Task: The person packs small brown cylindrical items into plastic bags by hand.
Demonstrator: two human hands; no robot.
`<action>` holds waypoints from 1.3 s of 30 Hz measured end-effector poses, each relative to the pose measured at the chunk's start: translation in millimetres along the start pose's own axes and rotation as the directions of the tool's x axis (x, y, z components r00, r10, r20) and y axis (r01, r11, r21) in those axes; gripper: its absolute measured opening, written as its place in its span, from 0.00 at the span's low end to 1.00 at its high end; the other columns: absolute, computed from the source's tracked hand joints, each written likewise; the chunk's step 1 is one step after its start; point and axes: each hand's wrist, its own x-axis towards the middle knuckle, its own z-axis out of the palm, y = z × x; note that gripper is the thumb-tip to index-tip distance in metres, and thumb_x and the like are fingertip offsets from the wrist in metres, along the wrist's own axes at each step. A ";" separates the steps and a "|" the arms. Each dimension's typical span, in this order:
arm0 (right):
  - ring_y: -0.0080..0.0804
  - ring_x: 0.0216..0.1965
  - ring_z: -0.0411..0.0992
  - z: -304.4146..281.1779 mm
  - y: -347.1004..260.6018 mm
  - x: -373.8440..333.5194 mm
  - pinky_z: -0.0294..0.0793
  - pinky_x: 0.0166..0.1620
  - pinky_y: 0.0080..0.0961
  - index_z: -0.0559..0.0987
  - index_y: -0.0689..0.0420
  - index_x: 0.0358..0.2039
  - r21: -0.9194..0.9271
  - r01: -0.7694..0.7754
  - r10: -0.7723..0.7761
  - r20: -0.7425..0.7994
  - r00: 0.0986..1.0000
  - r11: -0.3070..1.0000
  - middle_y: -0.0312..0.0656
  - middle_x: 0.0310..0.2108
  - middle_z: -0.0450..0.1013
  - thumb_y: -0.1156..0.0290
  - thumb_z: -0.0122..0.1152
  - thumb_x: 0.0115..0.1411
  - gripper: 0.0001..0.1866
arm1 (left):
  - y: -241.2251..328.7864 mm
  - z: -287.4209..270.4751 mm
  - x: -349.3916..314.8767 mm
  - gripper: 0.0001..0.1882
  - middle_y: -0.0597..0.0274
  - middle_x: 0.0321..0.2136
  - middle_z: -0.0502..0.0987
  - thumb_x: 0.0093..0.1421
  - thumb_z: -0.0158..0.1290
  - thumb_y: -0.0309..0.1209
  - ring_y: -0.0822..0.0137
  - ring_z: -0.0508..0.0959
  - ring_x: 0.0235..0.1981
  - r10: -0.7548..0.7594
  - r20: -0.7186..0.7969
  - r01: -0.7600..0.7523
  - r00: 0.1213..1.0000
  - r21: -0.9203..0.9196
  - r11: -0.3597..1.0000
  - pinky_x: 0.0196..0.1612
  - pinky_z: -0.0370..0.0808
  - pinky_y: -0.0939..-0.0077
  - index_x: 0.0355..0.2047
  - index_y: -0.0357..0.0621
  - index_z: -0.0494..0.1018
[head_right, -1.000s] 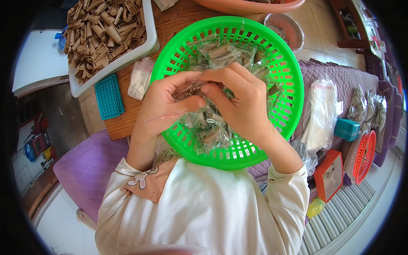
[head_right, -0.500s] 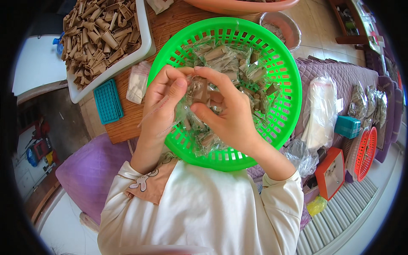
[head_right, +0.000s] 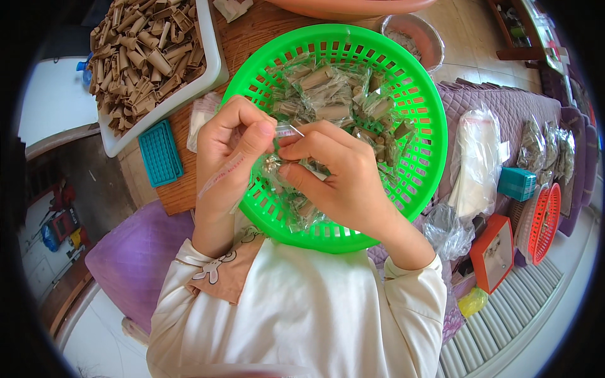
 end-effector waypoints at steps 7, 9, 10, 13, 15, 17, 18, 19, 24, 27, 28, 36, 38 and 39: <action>0.24 0.35 0.70 5.8 2.3 -7.0 0.71 0.36 0.20 0.63 0.61 0.48 0.552 -0.214 0.285 -0.045 0.957 0.806 0.43 0.36 0.72 0.78 0.60 0.50 0.25 | 4.1 -2.0 -1.2 0.14 0.70 0.22 0.65 0.53 0.56 0.38 0.85 0.57 0.15 -0.223 0.043 0.226 0.974 -0.279 0.933 0.18 0.54 0.91 0.28 0.40 0.67; 0.21 0.36 0.69 5.5 2.3 -7.5 0.70 0.36 0.18 0.58 0.60 0.52 0.604 -0.186 0.284 -0.071 0.956 0.775 0.43 0.37 0.71 0.76 0.60 0.52 0.29 | -3.2 -2.2 -6.6 0.16 0.71 0.23 0.66 0.52 0.56 0.40 0.85 0.56 0.15 -0.068 -0.059 0.055 0.996 -0.198 0.979 0.17 0.52 0.91 0.30 0.40 0.67; 0.20 0.36 0.69 2.0 2.5 -8.1 0.70 0.37 0.17 0.57 0.59 0.53 0.638 -0.260 0.331 0.008 0.943 0.725 0.43 0.38 0.71 0.74 0.59 0.52 0.30 | -5.1 -2.7 -9.6 0.18 0.71 0.24 0.66 0.51 0.57 0.41 0.86 0.56 0.15 0.097 -0.143 -0.112 0.985 -0.098 0.989 0.16 0.51 0.90 0.32 0.41 0.67; 0.19 0.37 0.68 2.3 -4.3 -7.8 0.69 0.37 0.16 0.56 0.59 0.54 0.656 -0.362 0.391 0.110 0.914 0.662 0.43 0.38 0.71 0.73 0.59 0.53 0.31 | 8.1 -13.3 -16.8 0.18 0.70 0.25 0.67 0.47 0.61 0.41 0.84 0.56 0.13 0.208 -0.075 -0.194 0.975 0.160 0.968 0.14 0.51 0.89 0.32 0.43 0.72; 0.19 0.37 0.68 -1.1 -4.0 -11.2 0.69 0.37 0.15 0.56 0.58 0.54 0.659 -0.382 0.410 0.121 0.904 0.648 0.42 0.38 0.71 0.73 0.58 0.53 0.30 | 16.0 -8.3 -12.0 0.14 0.69 0.23 0.69 0.44 0.62 0.37 0.83 0.57 0.12 0.224 0.050 -0.226 0.973 0.378 0.898 0.13 0.53 0.88 0.30 0.46 0.76; 0.20 0.38 0.69 1.3 -3.6 -13.2 0.69 0.38 0.16 0.57 0.58 0.54 0.662 -0.359 0.409 0.086 0.908 0.658 0.41 0.37 0.72 0.74 0.60 0.52 0.31 | 15.7 -8.0 -8.9 0.12 0.70 0.22 0.70 0.45 0.61 0.36 0.84 0.57 0.12 0.165 0.056 -0.174 0.985 0.391 0.904 0.13 0.53 0.88 0.29 0.45 0.76; 0.20 0.38 0.69 2.5 -3.4 -13.5 0.69 0.38 0.16 0.57 0.58 0.54 0.661 -0.360 0.410 0.086 0.908 0.659 0.41 0.37 0.72 0.74 0.60 0.52 0.31 | 15.7 -9.4 -8.5 0.11 0.70 0.20 0.71 0.47 0.61 0.34 0.84 0.57 0.12 0.108 0.057 -0.122 0.993 0.402 0.908 0.14 0.53 0.87 0.29 0.44 0.75; 0.21 0.38 0.69 3.3 -2.9 -14.0 0.70 0.38 0.17 0.58 0.58 0.54 0.629 -0.351 0.385 0.088 0.919 0.694 0.41 0.36 0.72 0.74 0.61 0.51 0.31 | 16.2 -10.5 -9.1 0.11 0.70 0.20 0.71 0.47 0.61 0.34 0.84 0.57 0.12 0.108 0.058 -0.123 0.992 0.399 0.909 0.14 0.53 0.87 0.29 0.44 0.75; 0.24 0.37 0.72 3.1 -10.3 -13.4 0.71 0.39 0.20 0.61 0.59 0.52 0.536 -0.425 0.422 0.135 0.896 0.729 0.42 0.34 0.73 0.75 0.65 0.47 0.32 | 23.2 -14.9 -11.0 0.08 0.71 0.22 0.73 0.51 0.57 0.31 0.85 0.64 0.16 -0.180 -0.018 0.181 0.984 0.077 0.980 0.17 0.60 0.89 0.28 0.40 0.72; 0.24 0.34 0.73 1.1 -11.0 -13.5 0.71 0.37 0.22 0.65 0.58 0.50 0.308 -0.407 0.386 0.128 0.913 0.860 0.42 0.32 0.74 0.76 0.65 0.44 0.31 | 26.4 -11.5 -9.4 0.09 0.68 0.22 0.74 0.52 0.56 0.30 0.83 0.69 0.19 -0.217 -0.003 0.213 0.976 -0.182 0.960 0.21 0.63 0.91 0.30 0.38 0.71; 0.26 0.32 0.74 0.9 -10.3 -13.7 0.71 0.36 0.22 0.66 0.57 0.50 0.269 -0.394 0.366 0.149 0.919 0.879 0.43 0.31 0.74 0.76 0.65 0.44 0.31 | 27.7 -12.3 -8.6 0.09 0.68 0.22 0.74 0.52 0.56 0.30 0.83 0.69 0.19 -0.218 -0.003 0.214 0.976 -0.181 0.960 0.21 0.63 0.91 0.30 0.38 0.71; 0.37 0.29 0.74 -0.1 -13.3 -11.6 0.71 0.33 0.26 0.66 0.54 0.51 0.080 -0.350 0.333 0.168 0.928 0.933 0.45 0.29 0.73 0.73 0.64 0.45 0.30 | 27.2 -11.9 -3.0 0.09 0.67 0.19 0.73 0.53 0.56 0.31 0.82 0.71 0.20 -0.188 0.010 0.188 0.982 -0.124 0.974 0.23 0.64 0.91 0.28 0.37 0.70; 0.37 0.31 0.74 0.0 -14.0 -11.6 0.72 0.34 0.26 0.66 0.54 0.51 0.044 -0.335 0.325 0.158 0.933 0.941 0.45 0.30 0.73 0.74 0.64 0.45 0.31 | 25.0 -10.1 -4.0 0.09 0.68 0.18 0.73 0.53 0.56 0.31 0.83 0.70 0.19 -0.154 -0.012 0.152 0.988 -0.080 0.985 0.22 0.64 0.91 0.28 0.38 0.71; 0.37 0.31 0.74 0.4 -12.9 -12.3 0.72 0.34 0.26 0.66 0.54 0.51 0.044 -0.336 0.325 0.158 0.932 0.941 0.45 0.30 0.73 0.74 0.64 0.45 0.31 | 24.4 -9.2 -4.6 0.09 0.68 0.17 0.73 0.53 0.56 0.32 0.83 0.70 0.18 -0.117 -0.032 0.116 0.993 -0.035 0.993 0.21 0.63 0.91 0.28 0.38 0.71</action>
